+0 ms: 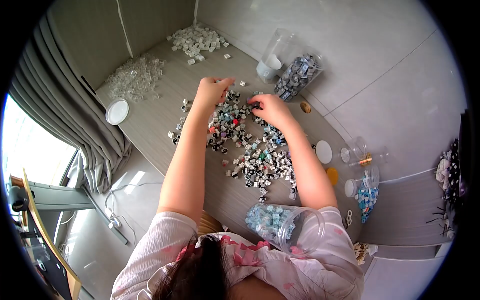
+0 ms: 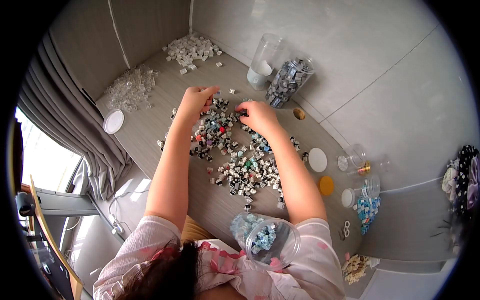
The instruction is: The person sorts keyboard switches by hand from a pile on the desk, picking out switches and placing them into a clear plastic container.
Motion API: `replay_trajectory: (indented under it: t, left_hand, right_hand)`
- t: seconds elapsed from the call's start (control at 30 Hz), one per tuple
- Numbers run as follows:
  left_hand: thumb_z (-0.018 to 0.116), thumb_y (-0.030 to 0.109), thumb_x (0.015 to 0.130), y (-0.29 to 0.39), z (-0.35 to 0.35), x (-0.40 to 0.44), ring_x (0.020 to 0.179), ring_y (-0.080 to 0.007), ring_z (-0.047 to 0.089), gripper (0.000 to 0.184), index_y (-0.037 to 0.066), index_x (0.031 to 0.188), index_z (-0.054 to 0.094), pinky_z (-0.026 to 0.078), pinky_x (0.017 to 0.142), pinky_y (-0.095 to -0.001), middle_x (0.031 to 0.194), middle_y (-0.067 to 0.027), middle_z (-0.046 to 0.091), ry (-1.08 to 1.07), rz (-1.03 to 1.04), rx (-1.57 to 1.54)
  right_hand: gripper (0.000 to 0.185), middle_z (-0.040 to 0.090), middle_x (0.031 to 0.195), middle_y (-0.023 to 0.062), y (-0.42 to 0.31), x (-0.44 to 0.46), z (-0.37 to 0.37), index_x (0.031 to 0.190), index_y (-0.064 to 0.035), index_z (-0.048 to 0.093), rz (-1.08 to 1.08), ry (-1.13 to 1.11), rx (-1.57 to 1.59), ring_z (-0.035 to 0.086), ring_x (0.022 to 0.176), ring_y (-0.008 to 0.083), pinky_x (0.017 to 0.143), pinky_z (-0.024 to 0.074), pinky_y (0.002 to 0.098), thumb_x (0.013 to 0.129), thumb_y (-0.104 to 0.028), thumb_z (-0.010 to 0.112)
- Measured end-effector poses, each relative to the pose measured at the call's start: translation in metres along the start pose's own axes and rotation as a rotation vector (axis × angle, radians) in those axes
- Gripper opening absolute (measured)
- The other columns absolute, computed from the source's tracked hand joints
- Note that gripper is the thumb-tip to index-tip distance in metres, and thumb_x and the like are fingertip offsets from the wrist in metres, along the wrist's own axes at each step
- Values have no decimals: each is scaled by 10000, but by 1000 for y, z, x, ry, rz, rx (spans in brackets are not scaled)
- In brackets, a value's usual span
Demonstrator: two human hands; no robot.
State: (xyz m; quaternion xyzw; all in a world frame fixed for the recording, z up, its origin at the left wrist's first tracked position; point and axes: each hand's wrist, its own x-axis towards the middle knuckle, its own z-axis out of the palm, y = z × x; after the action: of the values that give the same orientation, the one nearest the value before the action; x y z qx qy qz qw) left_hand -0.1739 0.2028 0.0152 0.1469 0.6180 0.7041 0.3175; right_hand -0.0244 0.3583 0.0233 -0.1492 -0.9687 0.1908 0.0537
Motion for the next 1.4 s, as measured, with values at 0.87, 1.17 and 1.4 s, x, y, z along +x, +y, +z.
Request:
replay_trajectory:
  t: [0.87, 1.17, 1.4]
  left_hand:
    - [365, 141, 984, -31, 31, 13, 881, -273, 564, 203, 13, 970, 523, 545, 827, -435, 966, -153, 525, -107, -501, -1291]
    - [420, 173, 1002, -20, 18, 13, 897, -247, 556, 249, 17, 1123, 572, 536, 810, -389, 947, -104, 541, -39, -247, -1283]
    - [403, 157, 1004, -23, 18, 15, 916, -243, 548, 268, 15, 1147, 580, 517, 839, -386, 987, -111, 543, -21, -273, -1315]
  right_hand:
    - [244, 668, 933, 153, -4, 42, -27, 1068, 34, 603, 27, 320, 842, 683, 773, 233, 694, 563, 343, 925, -81, 442]
    - [350, 661, 1001, 152, 30, 30, 2, 1096, -74, 680, -87, 132, -38, 552, 1081, 326, 953, 442, 389, 753, -140, 704]
    - [259, 683, 917, 90, 33, 43, 8, 1053, -15, 678, -79, 222, 326, 614, 867, 213, 784, 500, 331, 824, -137, 667]
